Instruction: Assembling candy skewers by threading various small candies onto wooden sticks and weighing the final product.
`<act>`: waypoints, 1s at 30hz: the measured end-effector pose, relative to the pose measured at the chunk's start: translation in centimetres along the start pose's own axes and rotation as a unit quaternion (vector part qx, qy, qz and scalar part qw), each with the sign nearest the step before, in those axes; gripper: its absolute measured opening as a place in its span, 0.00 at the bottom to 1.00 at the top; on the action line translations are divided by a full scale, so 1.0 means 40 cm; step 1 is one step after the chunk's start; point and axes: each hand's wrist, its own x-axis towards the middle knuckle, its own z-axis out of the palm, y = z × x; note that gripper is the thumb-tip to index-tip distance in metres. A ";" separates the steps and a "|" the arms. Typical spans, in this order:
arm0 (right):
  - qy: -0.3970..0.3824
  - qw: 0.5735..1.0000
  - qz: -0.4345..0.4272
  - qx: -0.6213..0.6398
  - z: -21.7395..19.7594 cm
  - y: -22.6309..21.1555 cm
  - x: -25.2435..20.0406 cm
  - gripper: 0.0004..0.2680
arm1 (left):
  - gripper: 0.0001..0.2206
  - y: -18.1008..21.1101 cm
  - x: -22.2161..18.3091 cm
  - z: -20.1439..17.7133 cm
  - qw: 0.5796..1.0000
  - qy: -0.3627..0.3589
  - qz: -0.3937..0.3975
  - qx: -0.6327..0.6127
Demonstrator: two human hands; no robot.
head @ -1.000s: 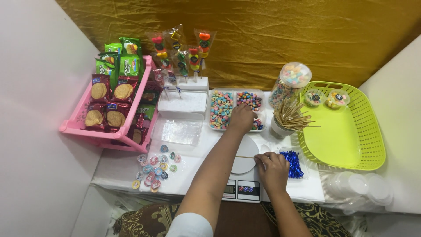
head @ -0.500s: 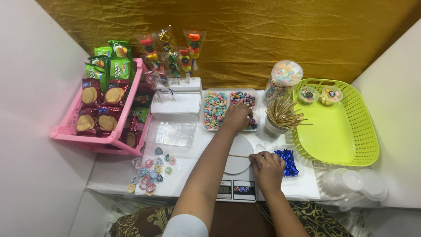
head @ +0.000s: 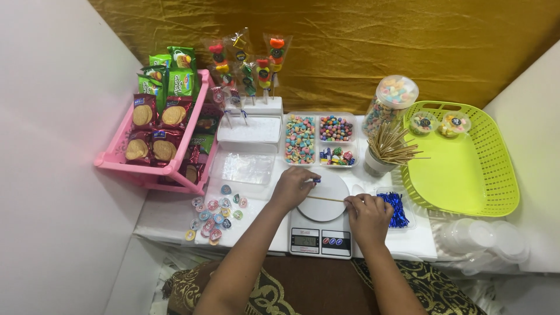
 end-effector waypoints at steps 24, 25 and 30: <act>0.041 0.995 -0.022 -0.086 0.016 0.052 0.011 0.04 | 0.12 -0.026 -0.042 -0.005 0.988 -0.088 -0.028 0.124; 0.041 0.995 -0.022 -0.087 0.024 0.057 0.011 0.04 | 0.12 -0.021 -0.040 -0.008 0.988 -0.088 -0.028 0.124; 0.063 0.996 -0.026 -0.051 0.030 0.059 0.007 0.03 | 0.12 -0.005 -0.035 -0.021 0.988 -0.103 -0.062 0.094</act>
